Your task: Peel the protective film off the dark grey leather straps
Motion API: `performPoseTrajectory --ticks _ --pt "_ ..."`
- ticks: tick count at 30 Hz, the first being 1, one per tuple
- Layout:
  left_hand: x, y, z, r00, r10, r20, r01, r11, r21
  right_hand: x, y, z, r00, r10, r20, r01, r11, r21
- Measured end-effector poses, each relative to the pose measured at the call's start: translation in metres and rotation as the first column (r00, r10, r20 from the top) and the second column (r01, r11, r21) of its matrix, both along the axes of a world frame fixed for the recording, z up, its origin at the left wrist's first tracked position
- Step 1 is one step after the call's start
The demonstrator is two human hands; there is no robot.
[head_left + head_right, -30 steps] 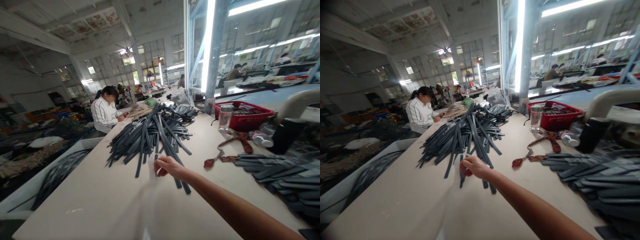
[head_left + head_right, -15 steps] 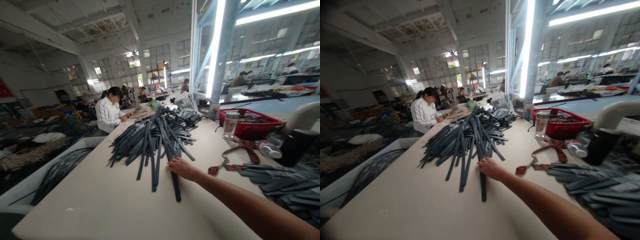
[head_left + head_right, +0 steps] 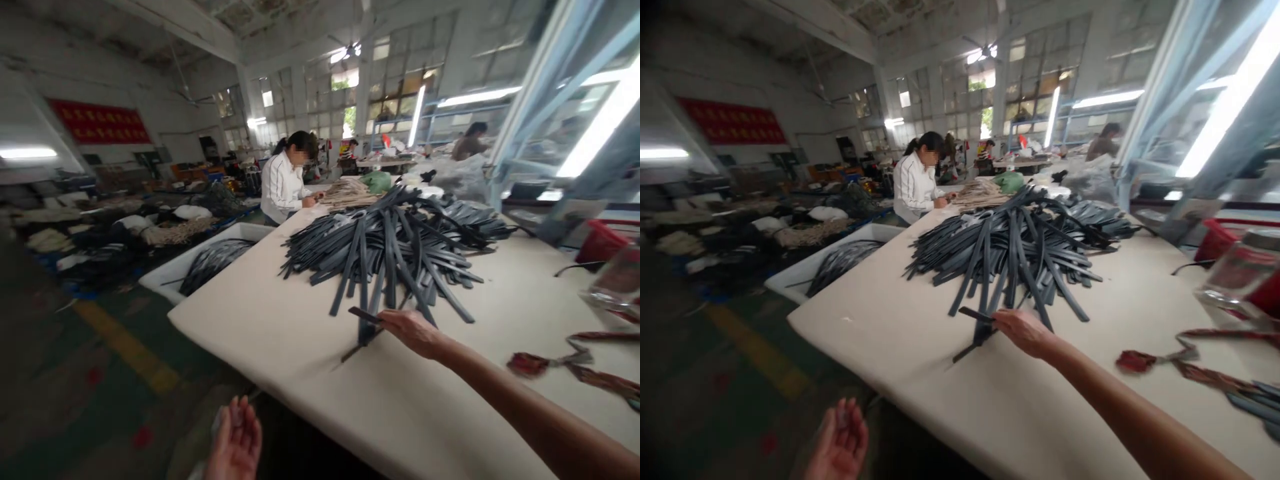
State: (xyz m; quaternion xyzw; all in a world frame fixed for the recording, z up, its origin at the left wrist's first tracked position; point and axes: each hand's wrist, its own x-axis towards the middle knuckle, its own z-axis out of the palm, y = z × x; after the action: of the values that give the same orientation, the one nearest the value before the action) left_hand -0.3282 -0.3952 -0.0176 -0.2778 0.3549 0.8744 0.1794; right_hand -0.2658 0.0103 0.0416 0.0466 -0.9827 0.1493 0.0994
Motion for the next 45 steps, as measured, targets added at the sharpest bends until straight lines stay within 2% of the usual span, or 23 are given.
performPoseTrajectory --ticks 2,4,8,12,20,24,27,31,33,35,38,41,43,45 --pt "0.003 0.009 0.004 0.998 0.063 0.02 -0.065 0.988 0.142 0.006 -0.031 0.0 1.0 0.006 -0.012 -0.007 0.996 -0.092" --pt "0.006 0.019 0.011 0.995 0.098 0.01 -0.098 0.975 0.199 0.014 -0.065 0.002 0.999 0.032 -0.006 -0.033 0.987 -0.155" --pt "0.012 0.035 0.022 0.994 0.093 0.048 -0.103 0.958 0.266 0.03 -0.131 0.008 0.992 0.11 0.06 -0.095 0.974 -0.207" --pt "0.017 0.045 0.023 0.995 0.084 0.053 -0.096 0.958 0.27 0.031 -0.167 0.009 0.982 0.146 0.119 -0.12 0.972 -0.203" --pt "0.027 0.055 0.015 0.997 0.035 0.062 -0.051 0.961 0.273 0.016 -0.188 -0.008 0.977 0.087 0.194 -0.067 0.992 -0.107" --pt "0.032 0.059 0.007 0.998 0.026 0.059 -0.045 0.94 0.338 0.009 -0.203 -0.01 0.976 0.106 0.193 -0.091 0.992 -0.085" --pt "0.025 0.053 0.006 0.998 0.053 0.045 -0.066 0.94 0.334 0.009 -0.196 -0.006 0.979 0.15 0.139 -0.134 0.984 -0.12" --pt "0.015 0.044 0.012 0.987 0.161 0.016 -0.16 0.953 0.256 0.011 -0.173 0.0 0.982 0.175 -0.07 -0.18 0.981 -0.077" --pt "0.018 0.049 0.015 0.992 0.125 0.001 -0.12 0.95 0.288 0.007 -0.174 0.005 0.972 0.207 -0.112 -0.21 0.977 -0.019" --pt "0.024 0.059 0.016 0.997 0.063 -0.038 -0.045 0.929 0.368 0.0 -0.183 0.012 0.964 0.251 -0.084 -0.249 0.968 0.036" --pt "0.028 0.067 0.019 0.99 -0.006 -0.14 0.07 0.886 0.459 -0.009 -0.197 0.025 0.957 0.289 -0.003 -0.289 0.957 0.026" --pt "0.026 0.064 0.022 0.991 0.004 -0.132 0.058 0.887 0.458 -0.01 -0.198 0.036 0.952 0.299 -0.064 -0.302 0.952 -0.044" --pt "0.028 0.064 0.02 0.994 0.015 -0.109 0.037 0.89 0.454 -0.01 -0.196 0.037 0.942 0.309 -0.128 -0.316 0.948 -0.04" --pt "0.032 0.071 0.014 0.988 0.001 -0.154 0.073 0.879 0.471 -0.013 -0.196 0.034 0.933 0.332 -0.141 -0.336 0.942 -0.005"
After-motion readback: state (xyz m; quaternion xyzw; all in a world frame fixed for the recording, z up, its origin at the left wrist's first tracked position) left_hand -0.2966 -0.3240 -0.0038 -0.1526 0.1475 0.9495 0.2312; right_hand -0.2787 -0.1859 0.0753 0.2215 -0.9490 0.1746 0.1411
